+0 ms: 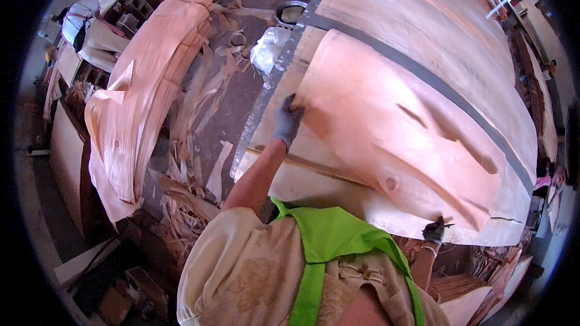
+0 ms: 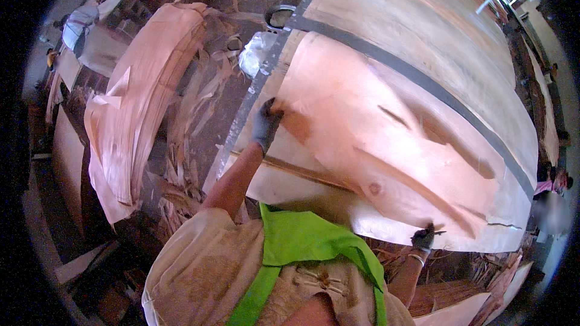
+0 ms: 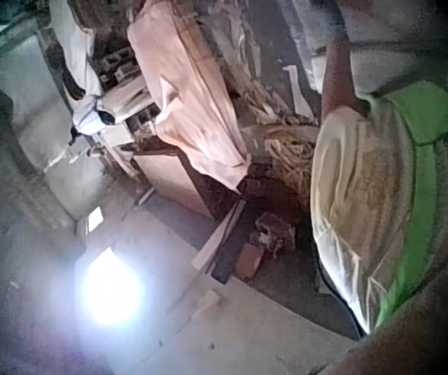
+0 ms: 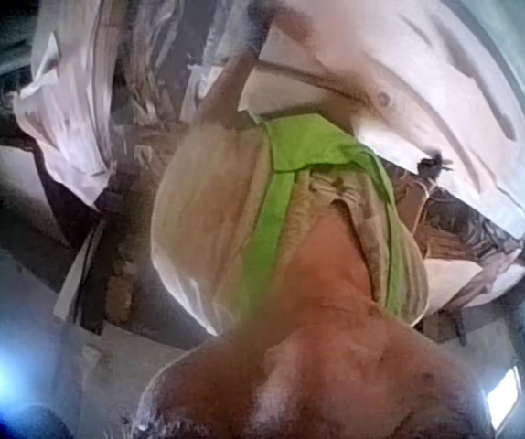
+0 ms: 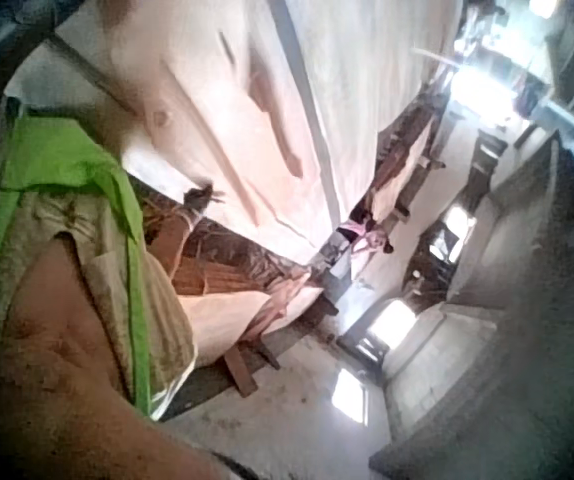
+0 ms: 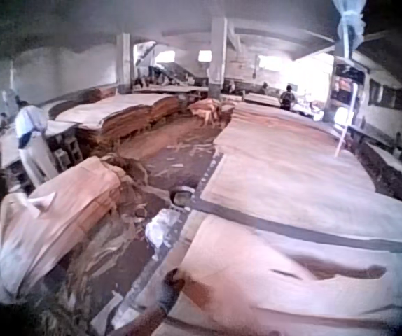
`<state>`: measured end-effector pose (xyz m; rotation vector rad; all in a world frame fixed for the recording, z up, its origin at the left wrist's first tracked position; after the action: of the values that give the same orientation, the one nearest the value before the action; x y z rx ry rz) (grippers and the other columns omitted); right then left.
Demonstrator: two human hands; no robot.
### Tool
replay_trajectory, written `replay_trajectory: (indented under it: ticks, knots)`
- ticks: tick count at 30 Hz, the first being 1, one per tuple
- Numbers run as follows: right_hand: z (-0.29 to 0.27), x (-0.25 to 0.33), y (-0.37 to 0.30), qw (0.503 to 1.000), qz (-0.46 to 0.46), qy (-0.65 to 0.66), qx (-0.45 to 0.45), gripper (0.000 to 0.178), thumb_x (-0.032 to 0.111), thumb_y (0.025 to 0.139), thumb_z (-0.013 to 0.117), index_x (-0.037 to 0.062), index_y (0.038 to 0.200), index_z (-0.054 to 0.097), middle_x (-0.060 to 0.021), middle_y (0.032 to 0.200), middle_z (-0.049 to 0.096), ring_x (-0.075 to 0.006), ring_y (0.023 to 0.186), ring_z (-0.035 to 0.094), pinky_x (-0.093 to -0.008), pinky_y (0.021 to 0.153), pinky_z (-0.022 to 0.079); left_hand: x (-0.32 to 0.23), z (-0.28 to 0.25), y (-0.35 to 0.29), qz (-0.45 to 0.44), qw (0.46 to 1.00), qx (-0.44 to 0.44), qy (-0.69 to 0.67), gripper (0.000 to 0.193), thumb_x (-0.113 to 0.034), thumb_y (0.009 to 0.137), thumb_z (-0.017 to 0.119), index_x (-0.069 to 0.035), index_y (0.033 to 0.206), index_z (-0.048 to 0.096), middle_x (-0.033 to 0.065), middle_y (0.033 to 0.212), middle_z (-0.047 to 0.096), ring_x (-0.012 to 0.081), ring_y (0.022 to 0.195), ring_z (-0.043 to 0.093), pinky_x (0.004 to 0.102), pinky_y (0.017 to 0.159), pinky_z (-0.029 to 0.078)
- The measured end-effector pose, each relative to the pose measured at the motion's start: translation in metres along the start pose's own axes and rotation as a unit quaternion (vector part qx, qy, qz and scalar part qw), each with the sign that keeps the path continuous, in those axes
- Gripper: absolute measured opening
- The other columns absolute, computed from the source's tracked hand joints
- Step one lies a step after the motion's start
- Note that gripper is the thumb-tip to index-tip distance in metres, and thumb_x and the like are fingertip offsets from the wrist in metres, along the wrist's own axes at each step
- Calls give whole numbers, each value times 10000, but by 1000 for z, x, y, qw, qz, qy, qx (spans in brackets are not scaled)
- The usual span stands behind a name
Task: The person processes wood veneer sheets by peeling, stacking, and trimming them on a large workspace, using a handheld blade to cut sections of the veneer.
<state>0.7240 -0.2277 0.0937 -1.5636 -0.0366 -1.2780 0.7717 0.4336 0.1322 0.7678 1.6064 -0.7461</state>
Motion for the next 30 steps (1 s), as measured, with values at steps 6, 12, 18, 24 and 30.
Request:
replay_trajectory:
  ticks: [6, 12, 18, 24, 30]
  knots:
    - [12, -26, 45, 992, -47, -117, 3, 248, 279, 817, 600, 169, 661, 440, 26, 505, 365, -94, 353, 313, -232, 318, 247, 29, -15, 9, -70, 993, -26, 95, 564, -35, 754, 591, -79, 1288, 415, 179, 1058, 602, 234, 898, 608, 321, 747, 477]
    - [37, -39, 35, 995, -11, -94, 43, 170, 294, 846, 541, 133, 816, 587, -8, 697, 566, -139, 522, 498, -265, 439, 408, 30, -26, 12, 14, 981, -75, 178, 470, -42, 743, 582, -101, 1204, 511, 174, 1071, 590, 288, 939, 591, 356, 788, 462]
    - [32, -59, 21, 986, 32, -81, 145, 228, 281, 862, 499, 90, 929, 604, -69, 838, 633, -222, 693, 594, -351, 587, 503, 38, -30, 9, 28, 961, -106, 255, 269, -53, 737, 575, -68, 998, 638, 158, 968, 609, 305, 870, 593, 339, 770, 471]
    - [18, -64, 28, 985, 50, -57, 155, 230, 274, 860, 516, 77, 941, 604, -72, 847, 634, -211, 699, 598, -345, 573, 504, 44, -33, 11, 19, 957, -120, 265, 277, -36, 728, 581, -55, 998, 640, 159, 959, 614, 287, 859, 604, 320, 746, 481]
    - [25, -64, 29, 982, 31, -89, 165, 265, 295, 865, 517, 71, 981, 599, -92, 903, 628, -219, 713, 596, -343, 591, 504, 67, -40, 10, 22, 969, -110, 222, 278, -73, 735, 600, -67, 1011, 634, 162, 1021, 585, 300, 840, 596, 334, 734, 484]
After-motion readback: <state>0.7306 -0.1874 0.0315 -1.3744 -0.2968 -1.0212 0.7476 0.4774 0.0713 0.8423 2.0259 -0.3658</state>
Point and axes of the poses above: each hand's wrist, its own y-axis towards the middle knuckle, its own z-axis out of the palm, x = y × z, the point moved 1 cm from there along y, towards the middle knuckle
